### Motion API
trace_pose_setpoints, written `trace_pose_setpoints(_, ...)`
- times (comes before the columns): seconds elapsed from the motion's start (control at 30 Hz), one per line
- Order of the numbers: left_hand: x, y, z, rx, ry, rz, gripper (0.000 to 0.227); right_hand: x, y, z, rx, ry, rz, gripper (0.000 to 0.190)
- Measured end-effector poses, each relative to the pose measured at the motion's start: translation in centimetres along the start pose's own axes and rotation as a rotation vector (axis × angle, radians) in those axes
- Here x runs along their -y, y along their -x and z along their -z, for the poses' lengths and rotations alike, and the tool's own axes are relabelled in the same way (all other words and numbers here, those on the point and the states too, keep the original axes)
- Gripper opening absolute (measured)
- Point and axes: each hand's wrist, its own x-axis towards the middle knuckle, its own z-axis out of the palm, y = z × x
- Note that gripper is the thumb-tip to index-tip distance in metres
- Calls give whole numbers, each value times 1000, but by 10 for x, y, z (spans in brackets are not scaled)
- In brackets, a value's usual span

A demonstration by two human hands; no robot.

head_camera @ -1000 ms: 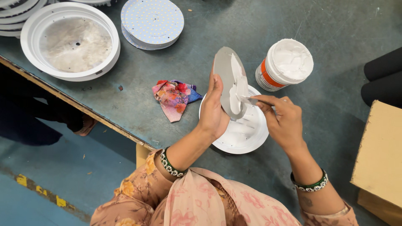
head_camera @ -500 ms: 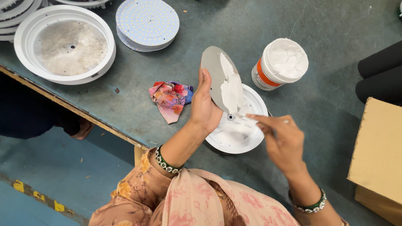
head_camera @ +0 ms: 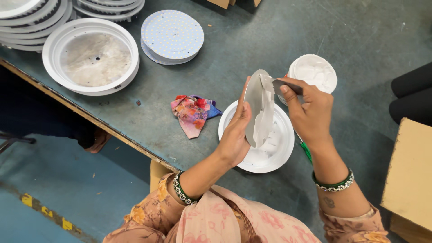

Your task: The person uses a small metal spatula to scoop a white paste from a container and spreads it evenly over the surface of round perforated discs. They handle the discs one at a time, applying the compound to both sides, then place the treated discs into a stack.

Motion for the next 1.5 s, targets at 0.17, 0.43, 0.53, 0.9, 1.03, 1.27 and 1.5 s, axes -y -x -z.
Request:
trace_pose_setpoints(0.17,1,-3,1,-17,-14,43,71,9,3,-10,11,-72,-50,18)
trace_pose_setpoints(0.43,1,-8,6,-39,-114,27,72,27,1,-18,51,-137,-65,19)
trace_pose_setpoints(0.53,0,-10,8,-53,-50,35,77,33,3,-19,60,-115,-28,19)
trace_pose_setpoints(0.9,-10,-12,12,-67,191,154,78,42,25,-10,83,25,288,29)
trace_pose_setpoints(1.03,-13,-12,10,-32,235,142,79,40,31,-4,98,35,361,31)
trace_pose_setpoints(1.27,-14,-12,5,-31,228,115,81,45,47,4,107,63,316,29)
trace_pose_setpoints(1.5,-15,-14,5,-73,226,120,80,55,58,7,130,25,282,25)
